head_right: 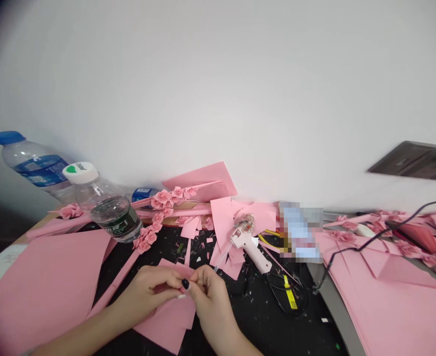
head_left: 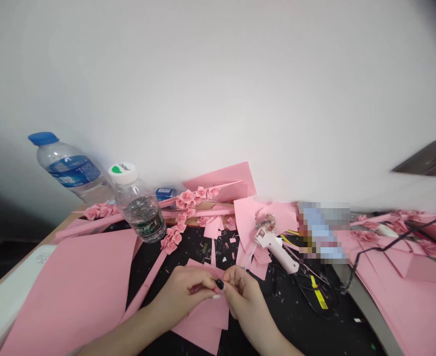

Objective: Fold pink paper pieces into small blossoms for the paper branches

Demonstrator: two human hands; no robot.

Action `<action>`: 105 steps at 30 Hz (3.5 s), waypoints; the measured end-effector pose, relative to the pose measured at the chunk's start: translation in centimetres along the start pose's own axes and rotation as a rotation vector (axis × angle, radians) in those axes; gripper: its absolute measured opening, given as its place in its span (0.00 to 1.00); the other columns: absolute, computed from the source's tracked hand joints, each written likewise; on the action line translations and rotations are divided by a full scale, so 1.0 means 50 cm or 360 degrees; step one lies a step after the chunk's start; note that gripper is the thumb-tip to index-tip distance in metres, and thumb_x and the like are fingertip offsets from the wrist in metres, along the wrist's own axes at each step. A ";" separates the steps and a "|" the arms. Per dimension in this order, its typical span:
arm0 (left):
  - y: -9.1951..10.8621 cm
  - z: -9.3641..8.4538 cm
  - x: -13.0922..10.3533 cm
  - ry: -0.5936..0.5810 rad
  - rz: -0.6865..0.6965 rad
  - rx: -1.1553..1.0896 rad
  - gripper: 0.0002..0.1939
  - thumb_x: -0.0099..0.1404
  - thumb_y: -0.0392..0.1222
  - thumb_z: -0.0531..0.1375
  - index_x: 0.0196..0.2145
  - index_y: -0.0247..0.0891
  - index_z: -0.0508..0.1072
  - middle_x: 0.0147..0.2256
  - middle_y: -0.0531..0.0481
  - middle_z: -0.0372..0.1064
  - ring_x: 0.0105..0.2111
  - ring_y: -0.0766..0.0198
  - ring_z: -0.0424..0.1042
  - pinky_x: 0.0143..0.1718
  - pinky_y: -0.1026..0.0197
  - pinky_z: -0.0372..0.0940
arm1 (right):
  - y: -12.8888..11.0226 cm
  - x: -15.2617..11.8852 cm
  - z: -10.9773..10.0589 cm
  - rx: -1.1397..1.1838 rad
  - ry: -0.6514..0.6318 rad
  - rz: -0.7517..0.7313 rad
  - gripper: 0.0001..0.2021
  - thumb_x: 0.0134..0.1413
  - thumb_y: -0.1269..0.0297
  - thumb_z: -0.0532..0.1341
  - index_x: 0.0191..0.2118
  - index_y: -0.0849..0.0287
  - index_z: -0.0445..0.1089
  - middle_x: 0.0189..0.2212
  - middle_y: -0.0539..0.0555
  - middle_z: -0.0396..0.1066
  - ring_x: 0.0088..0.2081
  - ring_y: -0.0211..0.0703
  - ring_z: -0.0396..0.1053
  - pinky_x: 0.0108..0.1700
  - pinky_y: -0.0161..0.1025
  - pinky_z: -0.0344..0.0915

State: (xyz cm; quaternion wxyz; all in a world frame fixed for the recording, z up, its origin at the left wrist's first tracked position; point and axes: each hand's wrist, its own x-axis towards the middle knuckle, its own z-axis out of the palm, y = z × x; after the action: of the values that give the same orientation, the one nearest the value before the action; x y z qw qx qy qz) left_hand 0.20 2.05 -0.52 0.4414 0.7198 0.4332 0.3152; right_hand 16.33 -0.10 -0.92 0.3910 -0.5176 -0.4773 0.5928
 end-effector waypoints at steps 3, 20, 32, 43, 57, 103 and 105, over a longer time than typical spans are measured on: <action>0.005 0.001 0.001 -0.0006 -0.0170 -0.0269 0.04 0.53 0.39 0.62 0.27 0.36 0.75 0.27 0.50 0.74 0.27 0.65 0.70 0.29 0.66 0.63 | 0.004 0.001 -0.001 0.0052 0.0002 -0.0007 0.10 0.51 0.59 0.57 0.26 0.58 0.57 0.17 0.42 0.49 0.15 0.29 0.42 0.17 0.31 0.41; 0.023 0.004 -0.006 -0.0046 -0.0138 -0.0476 0.07 0.52 0.31 0.60 0.32 0.36 0.69 0.30 0.52 0.71 0.32 0.65 0.70 0.36 0.63 0.65 | -0.001 -0.009 -0.002 -0.0162 0.0067 -0.0337 0.03 0.50 0.67 0.58 0.29 0.59 0.62 0.19 0.44 0.49 0.22 0.34 0.49 0.25 0.32 0.48; 0.018 0.009 -0.007 -0.0013 -0.0138 -0.0446 0.02 0.52 0.33 0.61 0.27 0.34 0.71 0.27 0.52 0.71 0.30 0.65 0.70 0.33 0.64 0.65 | -0.002 0.000 -0.011 -0.0023 -0.0024 -0.0072 0.13 0.50 0.58 0.58 0.23 0.59 0.57 0.13 0.40 0.47 0.15 0.29 0.41 0.17 0.31 0.38; 0.010 0.007 -0.001 -0.0019 -0.0172 -0.0703 0.06 0.50 0.33 0.64 0.27 0.33 0.69 0.28 0.51 0.71 0.31 0.65 0.70 0.35 0.62 0.65 | -0.011 0.002 -0.007 0.0217 -0.0071 -0.0061 0.12 0.50 0.58 0.58 0.26 0.59 0.57 0.13 0.39 0.48 0.13 0.26 0.40 0.15 0.28 0.36; 0.002 0.006 -0.001 -0.0038 -0.0226 -0.1159 0.11 0.50 0.33 0.65 0.29 0.34 0.65 0.30 0.52 0.69 0.31 0.68 0.70 0.37 0.63 0.64 | -0.004 -0.007 -0.002 0.0129 -0.0070 -0.0263 0.08 0.53 0.60 0.58 0.33 0.59 0.60 0.19 0.43 0.56 0.15 0.26 0.47 0.15 0.27 0.44; 0.015 0.009 -0.012 -0.0303 -0.0120 -0.0870 0.09 0.62 0.44 0.53 0.29 0.35 0.65 0.34 0.50 0.60 0.33 0.65 0.67 0.38 0.59 0.66 | -0.004 -0.010 0.006 0.0205 0.0006 -0.0280 0.12 0.52 0.56 0.57 0.27 0.57 0.55 0.14 0.44 0.64 0.13 0.34 0.60 0.16 0.33 0.61; 0.012 0.011 -0.012 -0.0316 -0.0128 -0.0897 0.10 0.62 0.45 0.53 0.29 0.35 0.64 0.32 0.51 0.61 0.33 0.64 0.68 0.37 0.59 0.66 | -0.004 -0.008 0.005 0.0208 0.0005 -0.0279 0.12 0.52 0.56 0.57 0.27 0.57 0.56 0.14 0.44 0.64 0.13 0.34 0.60 0.15 0.32 0.60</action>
State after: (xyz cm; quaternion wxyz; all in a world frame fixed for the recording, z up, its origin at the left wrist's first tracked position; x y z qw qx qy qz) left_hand 0.61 1.19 -0.22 0.6761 0.5785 0.3114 0.3335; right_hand 16.15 -0.49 -0.65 0.4749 -0.4481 -0.4806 0.5854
